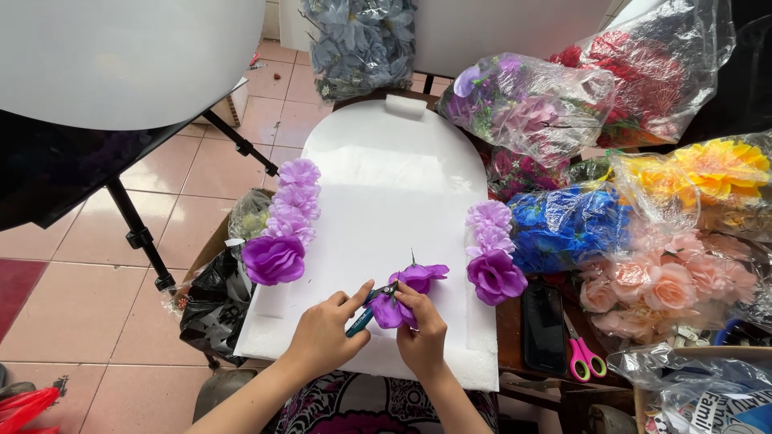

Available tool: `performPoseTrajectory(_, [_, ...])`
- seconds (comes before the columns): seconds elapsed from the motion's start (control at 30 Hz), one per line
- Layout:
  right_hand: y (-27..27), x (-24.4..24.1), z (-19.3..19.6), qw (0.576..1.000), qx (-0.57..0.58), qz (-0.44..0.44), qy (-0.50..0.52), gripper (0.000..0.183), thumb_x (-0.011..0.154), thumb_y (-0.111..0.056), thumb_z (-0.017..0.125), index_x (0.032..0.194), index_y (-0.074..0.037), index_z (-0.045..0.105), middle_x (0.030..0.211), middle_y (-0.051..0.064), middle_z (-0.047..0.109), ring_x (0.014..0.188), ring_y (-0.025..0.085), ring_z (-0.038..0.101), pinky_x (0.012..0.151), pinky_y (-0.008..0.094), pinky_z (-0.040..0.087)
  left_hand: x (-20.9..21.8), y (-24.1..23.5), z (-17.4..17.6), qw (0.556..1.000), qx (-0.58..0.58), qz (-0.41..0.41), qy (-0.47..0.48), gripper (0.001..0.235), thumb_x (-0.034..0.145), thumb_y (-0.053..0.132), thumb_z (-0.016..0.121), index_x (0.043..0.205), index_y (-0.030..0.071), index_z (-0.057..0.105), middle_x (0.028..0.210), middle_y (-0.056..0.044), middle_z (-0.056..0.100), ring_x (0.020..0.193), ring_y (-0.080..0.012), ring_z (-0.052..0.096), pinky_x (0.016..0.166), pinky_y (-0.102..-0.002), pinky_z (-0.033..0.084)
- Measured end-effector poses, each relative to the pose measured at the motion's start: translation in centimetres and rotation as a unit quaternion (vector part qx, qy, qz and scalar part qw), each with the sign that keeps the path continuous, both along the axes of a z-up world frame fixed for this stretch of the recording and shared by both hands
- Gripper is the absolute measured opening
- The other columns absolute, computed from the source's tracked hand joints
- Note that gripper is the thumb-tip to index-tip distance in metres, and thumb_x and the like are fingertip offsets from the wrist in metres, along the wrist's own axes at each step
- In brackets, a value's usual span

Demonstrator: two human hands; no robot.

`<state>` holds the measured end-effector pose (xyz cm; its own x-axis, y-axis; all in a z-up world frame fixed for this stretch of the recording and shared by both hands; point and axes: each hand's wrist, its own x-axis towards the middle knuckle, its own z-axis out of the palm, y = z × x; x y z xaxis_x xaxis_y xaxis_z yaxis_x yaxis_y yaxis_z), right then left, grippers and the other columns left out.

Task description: Arrange artificial flowers on a foam base by trimming stems and inserting them.

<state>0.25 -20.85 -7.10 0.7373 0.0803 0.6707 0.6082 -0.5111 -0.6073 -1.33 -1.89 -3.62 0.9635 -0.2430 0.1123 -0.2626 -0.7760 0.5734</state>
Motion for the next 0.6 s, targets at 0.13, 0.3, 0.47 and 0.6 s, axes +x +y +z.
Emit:
performPoseTrajectory(0.13, [0.1,0.0,0.6,1.000,0.002,0.001,0.004,0.046,0.068,0.014,0.069,0.110,-0.005,0.067,0.118,0.014,0.074,0.092,0.023,0.076,0.071,0.028,0.063,0.3,0.0,0.0,1.000,0.010,0.001,0.019,0.073,0.077,0.026,0.070,0.148,0.022,0.053,0.077,-0.006,0.063,0.052,-0.0198,0.060,0.048,-0.032,0.049])
performPoseTrajectory(0.3, [0.0,-0.1,0.5,1.000,0.008,0.006,0.009,0.047,0.068,0.016,0.066,0.109,-0.006,0.067,0.119,0.014,0.074,0.093,0.024,0.076,0.071,0.028,0.063,0.2,0.1,0.8,0.998,-0.018,0.010,0.067,0.068,0.077,0.022,0.068,0.144,0.025,0.057,0.072,-0.004,0.066,0.052,-0.0186,0.059,0.050,-0.033,0.048])
performPoseTrajectory(0.47, [-0.3,-0.1,0.6,0.998,0.047,0.021,0.035,0.044,0.072,0.015,0.066,0.109,-0.008,0.066,0.121,0.013,0.074,0.091,0.021,0.077,0.064,0.024,0.061,0.3,0.5,3.0,0.977,-0.152,0.003,0.150,0.068,0.073,0.021,0.065,0.140,0.026,0.064,0.076,-0.002,0.073,0.057,-0.0140,0.057,0.052,-0.027,0.042])
performPoseTrajectory(0.6, [-0.6,0.1,0.8,0.995,0.078,0.028,0.053,0.048,0.071,0.017,0.062,0.110,-0.010,0.068,0.119,0.009,0.075,0.085,0.017,0.075,0.065,0.024,0.057,0.4,-0.2,-0.2,0.992,0.018,0.027,-0.122,0.070,0.072,0.018,0.077,0.140,0.024,0.062,0.073,-0.001,0.064,0.043,-0.0129,0.053,0.039,-0.028,0.042])
